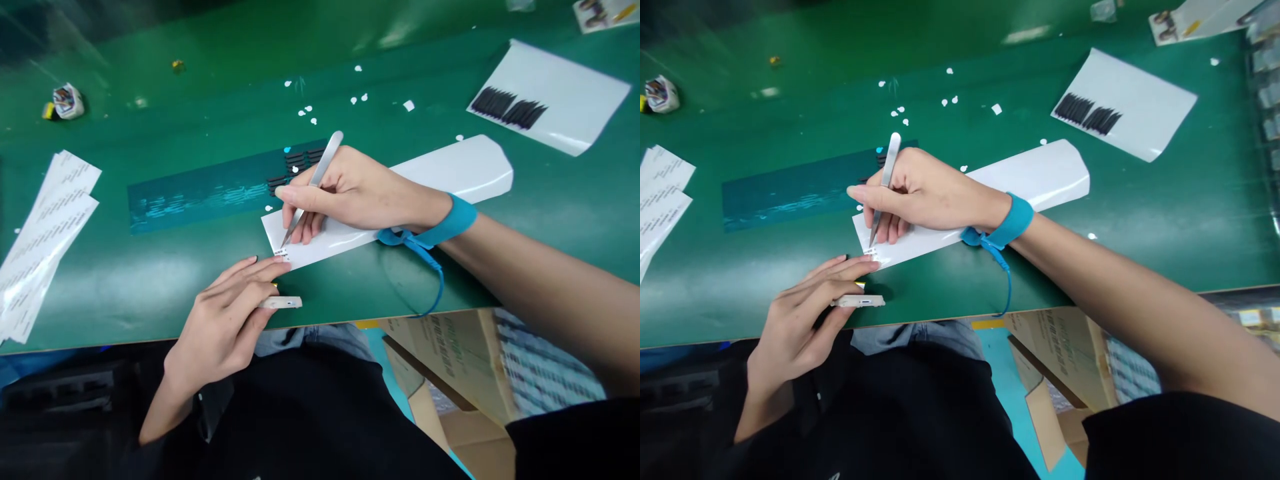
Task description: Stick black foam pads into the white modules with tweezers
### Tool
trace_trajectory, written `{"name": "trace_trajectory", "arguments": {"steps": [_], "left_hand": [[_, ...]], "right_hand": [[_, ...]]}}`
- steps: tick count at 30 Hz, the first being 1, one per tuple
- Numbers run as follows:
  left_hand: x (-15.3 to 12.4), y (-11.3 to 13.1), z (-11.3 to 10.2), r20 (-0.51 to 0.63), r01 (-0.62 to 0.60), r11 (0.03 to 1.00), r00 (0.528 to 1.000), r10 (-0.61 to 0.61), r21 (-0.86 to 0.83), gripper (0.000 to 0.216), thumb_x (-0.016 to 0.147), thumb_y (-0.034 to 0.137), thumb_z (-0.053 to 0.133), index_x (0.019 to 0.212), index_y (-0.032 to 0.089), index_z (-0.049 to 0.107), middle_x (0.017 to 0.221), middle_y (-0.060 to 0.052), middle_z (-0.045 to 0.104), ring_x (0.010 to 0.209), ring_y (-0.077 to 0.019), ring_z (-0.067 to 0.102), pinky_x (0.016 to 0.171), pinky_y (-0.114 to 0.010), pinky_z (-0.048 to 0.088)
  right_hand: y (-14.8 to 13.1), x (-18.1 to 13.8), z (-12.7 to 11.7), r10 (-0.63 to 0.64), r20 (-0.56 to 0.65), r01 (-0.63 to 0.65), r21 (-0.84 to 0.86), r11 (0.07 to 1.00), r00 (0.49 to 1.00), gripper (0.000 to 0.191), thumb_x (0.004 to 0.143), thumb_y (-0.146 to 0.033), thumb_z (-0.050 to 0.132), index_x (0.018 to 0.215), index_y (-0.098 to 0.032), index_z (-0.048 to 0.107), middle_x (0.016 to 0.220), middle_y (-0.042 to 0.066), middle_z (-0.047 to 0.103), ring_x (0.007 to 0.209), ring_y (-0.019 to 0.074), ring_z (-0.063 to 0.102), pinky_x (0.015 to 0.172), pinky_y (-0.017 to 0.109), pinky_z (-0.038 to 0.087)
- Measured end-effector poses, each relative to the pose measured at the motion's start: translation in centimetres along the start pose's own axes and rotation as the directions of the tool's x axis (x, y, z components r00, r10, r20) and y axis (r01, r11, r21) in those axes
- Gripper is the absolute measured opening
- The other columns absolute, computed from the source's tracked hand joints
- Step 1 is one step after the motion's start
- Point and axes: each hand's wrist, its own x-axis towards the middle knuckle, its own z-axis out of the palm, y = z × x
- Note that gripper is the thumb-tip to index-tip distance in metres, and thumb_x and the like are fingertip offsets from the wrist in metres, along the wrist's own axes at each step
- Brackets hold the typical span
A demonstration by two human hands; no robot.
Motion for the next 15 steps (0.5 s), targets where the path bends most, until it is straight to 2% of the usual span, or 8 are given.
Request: {"name": "trace_trajectory", "arguments": {"steps": [8,11,13,15], "left_hand": [[-0.05,-0.21,-0.30,0.025,-0.003,0.999,1.000,0.004,-0.033,0.017,0.106,0.010,0.054,0.117,0.020,0.064,0.141,-0.012,0.075,0.136,-0.0234,0.070,0.124,-0.044,0.052],[-0.03,-0.30,-0.48,0.042,0.010,0.999,0.999,-0.009,-0.041,0.016,0.107,0.013,0.054,0.117,0.021,0.065,0.142,-0.010,0.075,0.136,-0.0237,0.070,0.124,-0.045,0.052],[0.02,-0.35,-0.72,0.049,0.019,0.998,0.999,-0.016,-0.053,0.017,0.108,0.014,0.055,0.117,0.021,0.066,0.142,-0.009,0.075,0.137,-0.0232,0.069,0.125,-0.044,0.051],[0.11,-0.39,-0.99,0.061,0.032,0.997,0.998,-0.028,-0.068,0.018,0.108,0.014,0.055,0.118,0.022,0.067,0.142,-0.008,0.075,0.138,-0.0222,0.069,0.126,-0.042,0.049]], "right_hand": [[0.03,0.06,-0.38,-0.017,0.056,0.019,-0.031,0.999,0.998,0.042,0.102,-0.055,0.071,0.077,-0.023,0.078,0.067,-0.003,0.077,0.060,0.0104,0.074,0.057,0.017,0.062],[-0.10,0.06,-0.21,-0.028,0.085,0.030,-0.026,0.999,0.996,0.042,0.102,-0.055,0.071,0.077,-0.023,0.078,0.070,-0.003,0.078,0.063,0.0095,0.076,0.058,0.016,0.062],[-0.19,0.00,-0.04,-0.019,0.057,0.021,-0.019,1.000,0.998,0.043,0.099,-0.058,0.073,0.075,-0.023,0.078,0.068,-0.004,0.077,0.060,0.0098,0.075,0.057,0.016,0.062],[-0.21,-0.08,0.10,-0.004,-0.025,0.003,-0.014,1.000,1.000,0.044,0.093,-0.060,0.079,0.072,-0.022,0.077,0.063,-0.003,0.075,0.058,0.0113,0.075,0.055,0.017,0.062]]}}
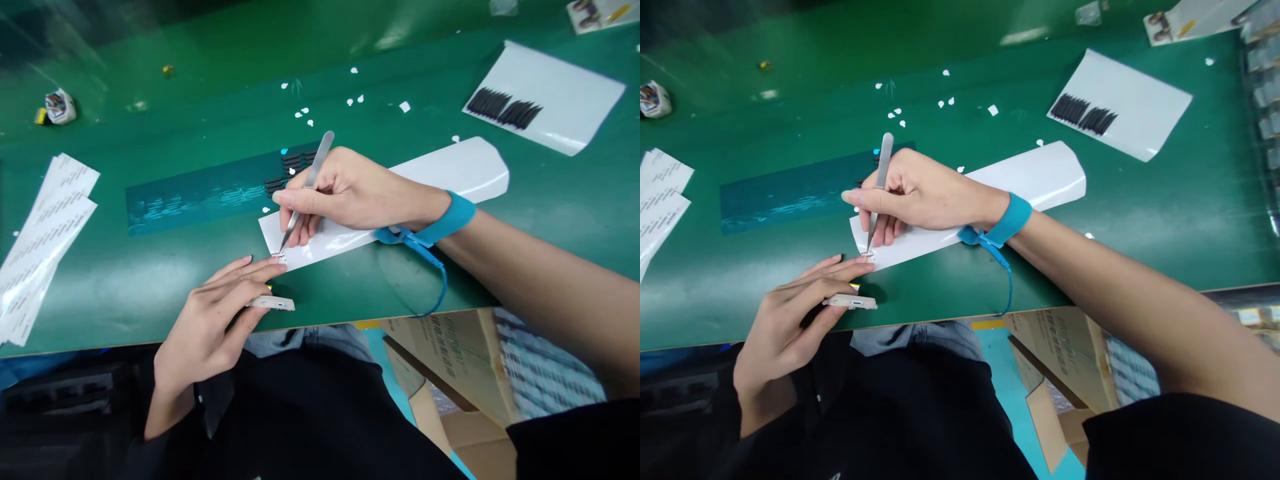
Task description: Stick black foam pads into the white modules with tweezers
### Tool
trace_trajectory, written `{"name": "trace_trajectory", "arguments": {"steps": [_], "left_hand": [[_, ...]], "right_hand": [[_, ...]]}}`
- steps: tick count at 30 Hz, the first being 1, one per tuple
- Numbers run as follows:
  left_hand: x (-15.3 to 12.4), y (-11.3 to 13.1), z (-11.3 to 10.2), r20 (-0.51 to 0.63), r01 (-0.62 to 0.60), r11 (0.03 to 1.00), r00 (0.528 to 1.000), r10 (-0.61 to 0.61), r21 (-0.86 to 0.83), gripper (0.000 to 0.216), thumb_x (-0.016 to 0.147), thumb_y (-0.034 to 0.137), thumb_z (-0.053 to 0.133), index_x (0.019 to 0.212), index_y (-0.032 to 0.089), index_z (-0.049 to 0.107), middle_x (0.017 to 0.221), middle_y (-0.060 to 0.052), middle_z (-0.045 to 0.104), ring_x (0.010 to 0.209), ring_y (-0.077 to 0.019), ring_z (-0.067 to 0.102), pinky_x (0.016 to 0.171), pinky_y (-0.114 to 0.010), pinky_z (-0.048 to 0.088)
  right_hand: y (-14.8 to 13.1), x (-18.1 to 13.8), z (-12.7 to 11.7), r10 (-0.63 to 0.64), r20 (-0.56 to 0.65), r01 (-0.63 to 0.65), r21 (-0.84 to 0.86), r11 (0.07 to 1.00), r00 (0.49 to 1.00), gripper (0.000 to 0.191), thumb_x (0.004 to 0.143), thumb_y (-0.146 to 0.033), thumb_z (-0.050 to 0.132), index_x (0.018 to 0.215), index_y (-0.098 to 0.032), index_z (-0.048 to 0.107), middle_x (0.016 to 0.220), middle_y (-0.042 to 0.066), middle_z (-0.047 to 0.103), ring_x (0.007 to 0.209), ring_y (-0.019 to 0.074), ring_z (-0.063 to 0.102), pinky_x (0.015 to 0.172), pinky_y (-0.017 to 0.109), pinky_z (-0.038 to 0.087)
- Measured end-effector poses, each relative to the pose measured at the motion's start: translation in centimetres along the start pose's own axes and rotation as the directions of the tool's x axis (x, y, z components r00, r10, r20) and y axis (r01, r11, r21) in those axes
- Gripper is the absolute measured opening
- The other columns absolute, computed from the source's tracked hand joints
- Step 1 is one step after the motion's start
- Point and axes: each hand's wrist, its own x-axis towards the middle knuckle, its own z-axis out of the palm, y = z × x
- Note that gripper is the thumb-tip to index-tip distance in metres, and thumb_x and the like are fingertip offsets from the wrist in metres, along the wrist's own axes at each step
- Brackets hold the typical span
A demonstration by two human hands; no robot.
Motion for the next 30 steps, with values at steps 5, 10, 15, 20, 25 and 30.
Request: {"name": "trace_trajectory", "arguments": {"steps": [5,10,15,20,25,30], "left_hand": [[0.3,-0.2,-0.3,-0.021,0.023,0.999,1.000,-0.024,-0.027,0.019,0.106,0.013,0.057,0.118,0.022,0.070,0.140,-0.007,0.076,0.135,-0.0239,0.071,0.125,-0.044,0.051],[-0.1,-0.2,-0.6,-0.010,0.020,0.998,1.000,-0.021,-0.064,0.020,0.106,0.013,0.057,0.117,0.021,0.071,0.140,-0.008,0.076,0.136,-0.0259,0.070,0.126,-0.048,0.049],[0.7,2.3,-2.6,-0.094,0.115,0.967,0.986,-0.139,-0.229,0.020,0.106,0.019,0.064,0.117,0.028,0.078,0.122,0.001,0.083,0.116,-0.0239,0.080,0.104,-0.037,0.068],[5.8,2.4,-4.4,-0.232,0.111,0.936,0.953,-0.196,-0.334,0.010,0.100,0.022,0.075,0.099,0.027,0.085,0.086,0.004,0.084,0.065,-0.0149,0.078,0.053,-0.024,0.066],[9.2,-1.3,-3.8,-0.221,0.072,0.816,0.945,-0.239,-0.573,0.021,0.097,0.029,0.078,0.118,0.024,0.078,0.099,-0.002,0.085,0.075,-0.0227,0.084,0.078,-0.037,0.074],[8.3,-2.2,-2.2,-0.160,0.070,0.796,0.966,-0.205,-0.602,0.043,0.094,0.040,0.083,0.132,0.025,0.071,0.114,-0.006,0.083,0.094,-0.0299,0.085,0.090,-0.045,0.074]], "right_hand": [[0.4,0.0,0.0,0.007,-0.083,-0.008,-0.013,1.000,0.997,0.045,0.090,-0.064,0.080,0.071,-0.023,0.077,0.062,-0.001,0.075,0.065,0.0152,0.077,0.057,0.020,0.064],[-0.3,0.1,-0.3,-0.026,-0.049,0.029,0.052,0.998,0.998,0.043,0.090,-0.061,0.082,0.077,-0.022,0.075,0.071,0.000,0.079,0.063,0.0152,0.077,0.058,0.023,0.066],[-2.6,-0.5,0.0,-0.149,-0.245,0.169,0.065,0.983,0.958,0.043,0.090,-0.061,0.083,0.079,-0.022,0.069,0.073,0.001,0.080,0.064,0.0176,0.078,0.056,0.026,0.066],[-3.9,-0.8,0.8,-0.366,-0.615,0.359,-0.142,0.922,0.698,0.037,0.094,-0.056,0.081,0.082,-0.026,0.063,0.069,-0.002,0.075,0.062,0.0184,0.075,0.053,0.029,0.064],[-4.2,-1.0,2.1,-0.490,-0.639,0.453,-0.239,0.859,0.593,0.027,0.103,-0.037,0.075,0.081,-0.025,0.065,0.066,-0.001,0.073,0.064,0.0185,0.077,0.055,0.029,0.063],[-3.7,-0.9,2.5,-0.442,-0.549,0.424,-0.168,0.890,0.709,0.029,0.098,-0.044,0.079,0.079,-0.026,0.069,0.067,-0.002,0.076,0.056,0.0178,0.075,0.048,0.029,0.061]]}}
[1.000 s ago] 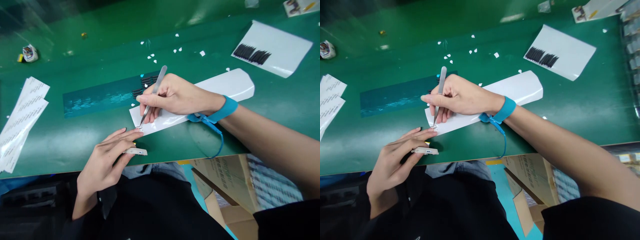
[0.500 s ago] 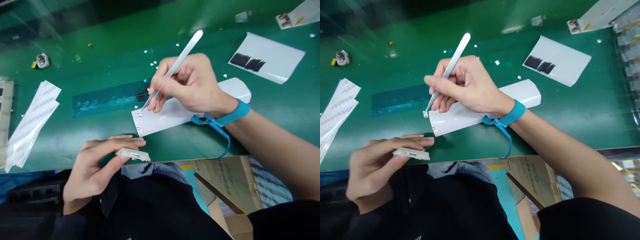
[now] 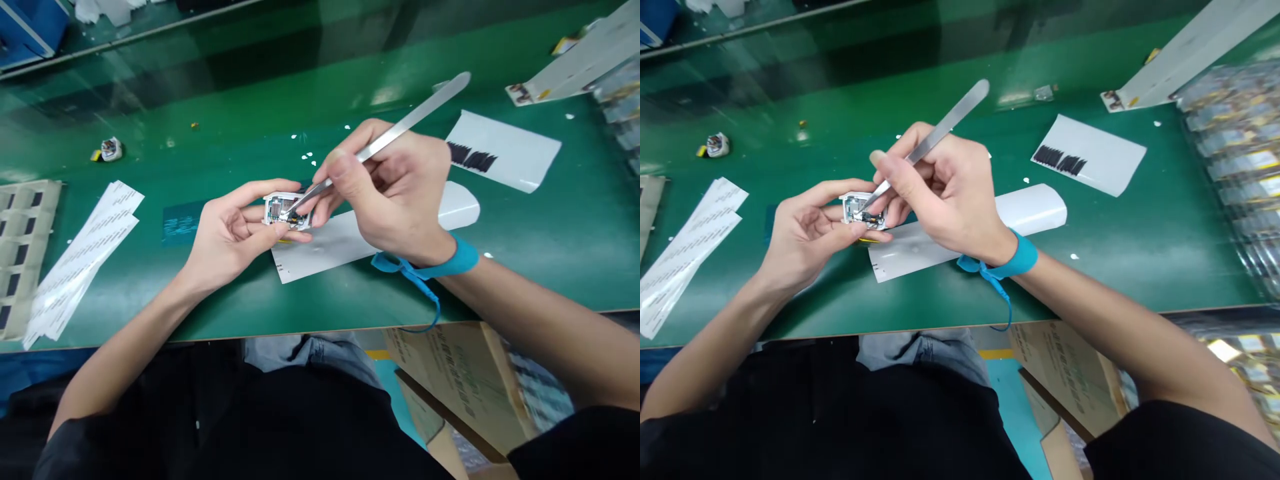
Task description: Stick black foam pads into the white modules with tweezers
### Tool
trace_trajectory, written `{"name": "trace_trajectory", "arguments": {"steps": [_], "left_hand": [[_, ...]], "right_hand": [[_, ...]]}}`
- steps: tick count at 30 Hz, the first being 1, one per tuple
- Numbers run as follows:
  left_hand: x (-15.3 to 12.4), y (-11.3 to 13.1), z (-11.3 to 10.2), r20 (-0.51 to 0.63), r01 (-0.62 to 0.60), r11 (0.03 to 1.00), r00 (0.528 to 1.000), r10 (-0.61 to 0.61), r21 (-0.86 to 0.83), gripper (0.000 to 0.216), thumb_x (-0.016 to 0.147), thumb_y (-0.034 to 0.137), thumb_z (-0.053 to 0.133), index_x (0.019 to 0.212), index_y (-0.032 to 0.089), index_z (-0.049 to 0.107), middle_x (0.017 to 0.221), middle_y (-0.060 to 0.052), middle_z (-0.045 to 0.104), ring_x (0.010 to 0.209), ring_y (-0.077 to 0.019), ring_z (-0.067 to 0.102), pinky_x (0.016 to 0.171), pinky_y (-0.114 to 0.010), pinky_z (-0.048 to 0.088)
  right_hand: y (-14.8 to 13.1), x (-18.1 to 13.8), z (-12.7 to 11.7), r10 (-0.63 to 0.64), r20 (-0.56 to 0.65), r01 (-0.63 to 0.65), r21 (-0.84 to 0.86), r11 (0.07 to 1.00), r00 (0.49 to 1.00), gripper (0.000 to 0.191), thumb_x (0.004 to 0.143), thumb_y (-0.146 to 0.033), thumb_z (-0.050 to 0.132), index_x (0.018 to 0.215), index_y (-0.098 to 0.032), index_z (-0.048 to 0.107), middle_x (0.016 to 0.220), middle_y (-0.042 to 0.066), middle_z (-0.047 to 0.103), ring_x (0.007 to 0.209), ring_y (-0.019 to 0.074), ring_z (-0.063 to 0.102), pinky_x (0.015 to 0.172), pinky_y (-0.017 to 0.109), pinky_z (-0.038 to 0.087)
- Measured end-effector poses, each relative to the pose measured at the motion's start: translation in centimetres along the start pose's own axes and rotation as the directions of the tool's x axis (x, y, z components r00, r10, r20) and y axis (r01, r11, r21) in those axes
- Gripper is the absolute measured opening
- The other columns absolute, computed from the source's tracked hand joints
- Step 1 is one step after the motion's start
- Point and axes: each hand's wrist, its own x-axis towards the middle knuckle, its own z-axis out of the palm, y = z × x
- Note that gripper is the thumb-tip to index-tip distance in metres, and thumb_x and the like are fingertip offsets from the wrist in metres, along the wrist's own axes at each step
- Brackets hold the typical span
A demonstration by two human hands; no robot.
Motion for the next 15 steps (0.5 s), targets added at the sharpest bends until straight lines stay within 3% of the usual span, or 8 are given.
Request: {"name": "trace_trajectory", "arguments": {"steps": [3,11,15], "left_hand": [[-0.53,0.22,0.39,0.003,-0.019,0.999,1.000,0.020,-0.041,0.041,0.093,0.035,0.084,0.130,0.023,0.073,0.115,-0.005,0.083,0.093,-0.0288,0.085,0.089,-0.044,0.075],[-0.62,0.72,0.56,-0.046,0.019,0.994,0.999,-0.024,-0.110,0.036,0.090,0.023,0.086,0.125,0.021,0.077,0.106,-0.005,0.085,0.087,-0.0275,0.085,0.085,-0.038,0.075],[-0.69,0.76,0.75,-0.058,0.027,0.994,0.998,-0.034,-0.108,0.037,0.089,0.021,0.086,0.125,0.019,0.077,0.104,-0.005,0.085,0.087,-0.0288,0.085,0.084,-0.039,0.075]], "right_hand": [[0.05,0.04,-0.05,0.023,0.019,-0.023,-0.017,1.000,1.000,0.024,0.100,-0.037,0.077,0.079,-0.028,0.071,0.069,-0.002,0.077,0.054,0.0189,0.073,0.046,0.032,0.061],[0.26,-0.04,0.07,0.118,0.017,-0.118,-0.019,0.993,0.993,0.026,0.096,-0.045,0.081,0.077,-0.028,0.074,0.072,0.001,0.079,0.058,0.0218,0.075,0.050,0.035,0.062],[0.33,-0.19,0.12,0.131,-0.004,-0.131,-0.086,0.988,0.991,0.024,0.101,-0.031,0.073,0.077,-0.029,0.072,0.072,0.000,0.079,0.061,0.0220,0.076,0.052,0.035,0.063]]}}
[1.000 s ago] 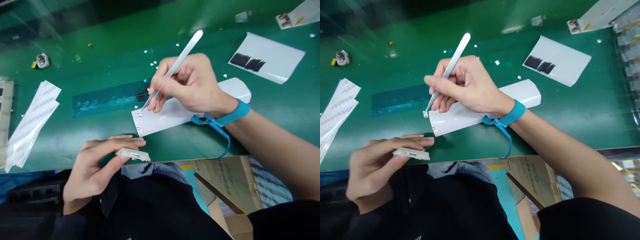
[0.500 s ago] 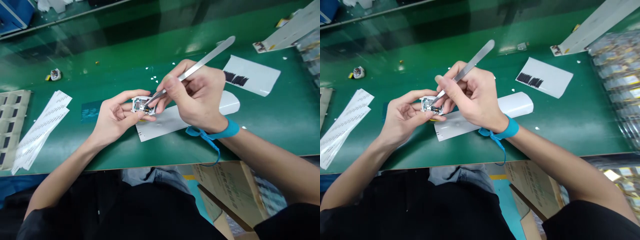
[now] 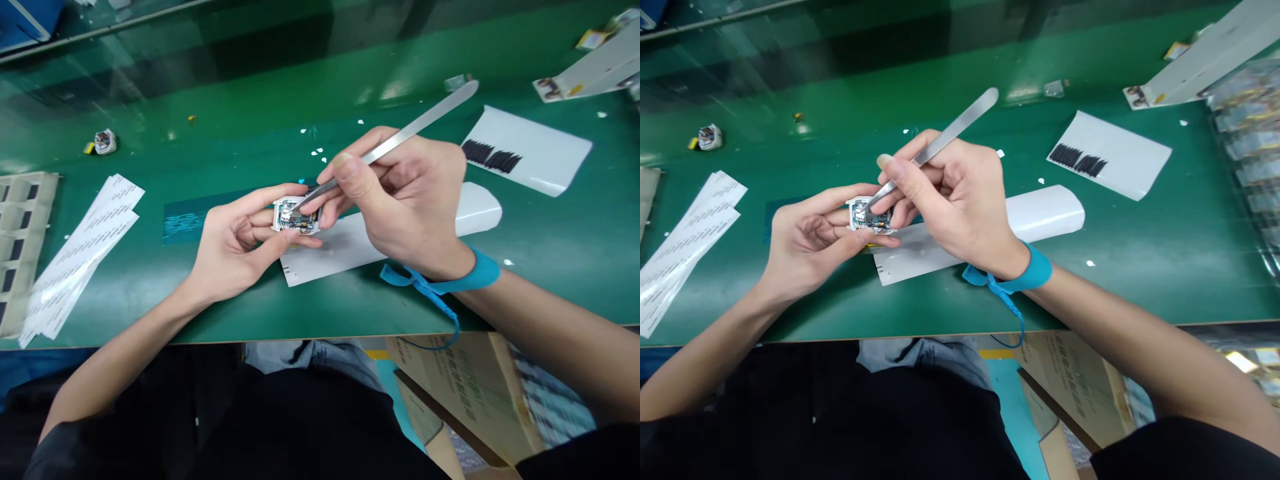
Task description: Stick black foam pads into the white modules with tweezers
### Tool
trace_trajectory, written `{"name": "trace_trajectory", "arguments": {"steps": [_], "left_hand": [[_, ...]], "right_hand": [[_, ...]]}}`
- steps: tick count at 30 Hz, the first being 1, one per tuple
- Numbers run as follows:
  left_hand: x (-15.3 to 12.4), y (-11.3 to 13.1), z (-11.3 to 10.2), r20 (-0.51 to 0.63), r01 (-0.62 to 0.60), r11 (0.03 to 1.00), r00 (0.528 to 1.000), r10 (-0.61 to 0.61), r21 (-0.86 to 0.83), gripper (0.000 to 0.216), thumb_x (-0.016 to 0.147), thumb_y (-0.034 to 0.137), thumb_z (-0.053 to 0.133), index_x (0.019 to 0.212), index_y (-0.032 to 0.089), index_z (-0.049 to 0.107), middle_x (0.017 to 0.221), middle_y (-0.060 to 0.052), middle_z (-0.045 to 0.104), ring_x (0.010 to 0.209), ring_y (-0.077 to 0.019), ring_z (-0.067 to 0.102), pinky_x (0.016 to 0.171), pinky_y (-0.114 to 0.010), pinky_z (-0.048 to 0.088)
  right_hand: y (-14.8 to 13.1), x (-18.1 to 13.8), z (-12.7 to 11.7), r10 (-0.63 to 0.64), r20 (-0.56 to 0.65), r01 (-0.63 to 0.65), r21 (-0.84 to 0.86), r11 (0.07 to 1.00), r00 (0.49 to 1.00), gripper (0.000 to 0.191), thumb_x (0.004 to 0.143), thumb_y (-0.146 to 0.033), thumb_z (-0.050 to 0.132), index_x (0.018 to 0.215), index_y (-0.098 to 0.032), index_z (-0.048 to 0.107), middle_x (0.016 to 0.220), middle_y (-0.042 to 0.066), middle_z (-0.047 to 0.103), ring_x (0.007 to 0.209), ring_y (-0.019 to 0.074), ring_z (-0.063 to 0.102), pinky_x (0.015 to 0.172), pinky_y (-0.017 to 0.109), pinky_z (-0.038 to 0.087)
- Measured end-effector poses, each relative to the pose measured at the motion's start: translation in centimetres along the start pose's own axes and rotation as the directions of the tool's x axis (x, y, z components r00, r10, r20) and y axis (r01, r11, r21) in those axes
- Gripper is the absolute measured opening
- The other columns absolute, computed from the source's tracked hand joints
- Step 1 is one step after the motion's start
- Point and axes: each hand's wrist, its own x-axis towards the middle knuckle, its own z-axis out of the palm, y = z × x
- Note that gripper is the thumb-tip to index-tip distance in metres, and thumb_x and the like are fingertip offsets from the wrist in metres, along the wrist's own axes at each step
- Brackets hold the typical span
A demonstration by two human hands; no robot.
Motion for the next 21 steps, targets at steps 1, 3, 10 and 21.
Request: {"name": "trace_trajectory", "arguments": {"steps": [1,3,10,21], "left_hand": [[-0.01,0.02,0.05,-0.002,0.002,1.000,1.000,-0.002,-0.006,0.037,0.089,0.020,0.086,0.125,0.019,0.078,0.105,-0.006,0.085,0.087,-0.0287,0.085,0.084,-0.039,0.075],[-0.01,0.07,0.14,-0.006,0.011,1.000,1.000,-0.011,-0.024,0.037,0.088,0.017,0.086,0.124,0.019,0.078,0.104,-0.006,0.085,0.086,-0.0283,0.085,0.084,-0.038,0.075],[0.01,0.10,0.35,-0.010,0.030,0.998,0.999,-0.031,-0.058,0.035,0.086,0.017,0.087,0.120,0.019,0.079,0.103,-0.006,0.085,0.085,-0.0291,0.085,0.082,-0.039,0.075],[-0.15,0.16,0.59,-0.029,0.070,0.994,0.997,-0.072,-0.082,0.038,0.085,0.017,0.090,0.121,0.018,0.078,0.103,-0.006,0.086,0.086,-0.0294,0.085,0.084,-0.039,0.075]], "right_hand": [[-0.04,-0.02,0.00,0.002,-0.003,-0.002,-0.015,1.000,1.000,0.025,0.102,-0.028,0.071,0.077,-0.029,0.071,0.072,-0.001,0.079,0.062,0.0222,0.077,0.052,0.035,0.064],[-0.14,-0.04,0.00,0.012,-0.001,-0.012,-0.030,0.999,1.000,0.026,0.102,-0.023,0.069,0.077,-0.029,0.070,0.072,-0.001,0.079,0.063,0.0222,0.077,0.053,0.034,0.065],[-0.14,-0.16,0.08,0.081,-0.016,-0.082,-0.053,0.995,0.997,0.024,0.103,-0.027,0.070,0.079,-0.028,0.070,0.073,-0.001,0.079,0.063,0.0220,0.077,0.055,0.033,0.068],[0.39,-0.23,0.25,-0.108,-0.015,0.107,-0.063,0.992,0.994,0.022,0.102,-0.018,0.073,0.082,-0.025,0.074,0.071,-0.003,0.078,0.063,0.0155,0.079,0.055,0.021,0.066]]}}
